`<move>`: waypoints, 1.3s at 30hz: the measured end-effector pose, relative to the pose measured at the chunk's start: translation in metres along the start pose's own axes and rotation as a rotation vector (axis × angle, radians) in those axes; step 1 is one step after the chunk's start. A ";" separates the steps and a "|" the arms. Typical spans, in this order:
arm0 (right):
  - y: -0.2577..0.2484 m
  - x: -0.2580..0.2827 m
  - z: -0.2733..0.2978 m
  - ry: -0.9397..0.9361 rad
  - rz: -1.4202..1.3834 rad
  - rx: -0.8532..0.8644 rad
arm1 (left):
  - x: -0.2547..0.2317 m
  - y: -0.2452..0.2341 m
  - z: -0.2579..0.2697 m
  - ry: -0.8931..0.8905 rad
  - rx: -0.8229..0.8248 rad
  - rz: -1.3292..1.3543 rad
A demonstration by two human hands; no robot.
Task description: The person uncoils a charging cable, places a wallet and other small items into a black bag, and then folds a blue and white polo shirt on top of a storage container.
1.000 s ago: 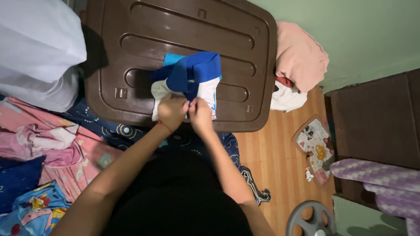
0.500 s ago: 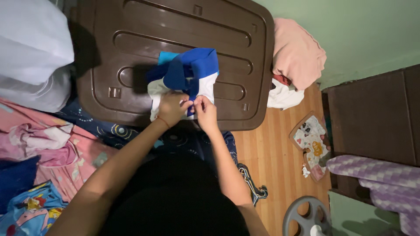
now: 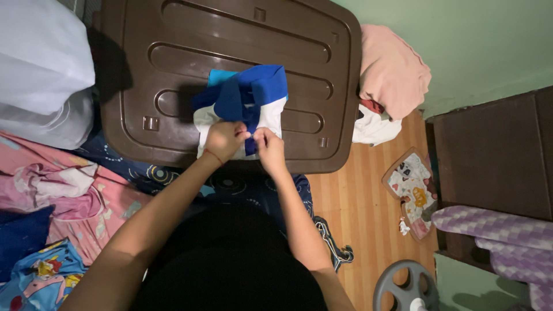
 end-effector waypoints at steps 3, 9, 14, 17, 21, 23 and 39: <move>-0.002 0.028 0.004 -0.105 0.207 -0.182 | -0.009 -0.004 -0.003 0.010 -0.038 -0.076; 0.016 0.059 -0.016 -0.297 0.373 -0.259 | 0.000 -0.001 -0.020 0.035 -0.033 -0.296; 0.026 0.043 -0.035 -0.340 0.490 -0.194 | 0.014 0.001 -0.030 -0.011 -0.022 -0.293; 0.028 0.038 -0.037 -0.275 0.521 -0.175 | 0.005 -0.010 -0.031 -0.031 0.046 -0.384; 0.034 0.030 -0.039 -0.286 0.551 -0.166 | -0.010 -0.030 -0.035 0.170 -0.061 -0.500; 0.036 0.017 -0.039 -0.344 0.638 -0.164 | -0.016 -0.034 -0.034 0.330 -0.110 -0.546; 0.027 0.037 -0.033 -0.220 0.456 -0.347 | -0.008 -0.036 -0.037 0.156 0.156 -0.507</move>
Point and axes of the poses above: each hand's wrist, its own z-axis away from the middle knuckle, its own y-axis out of the palm, x = y × z, the point moved 1 cm from there along -z, towards the middle knuckle, and after that the axes turned 5 degrees about -z, right-handed, at the moved point
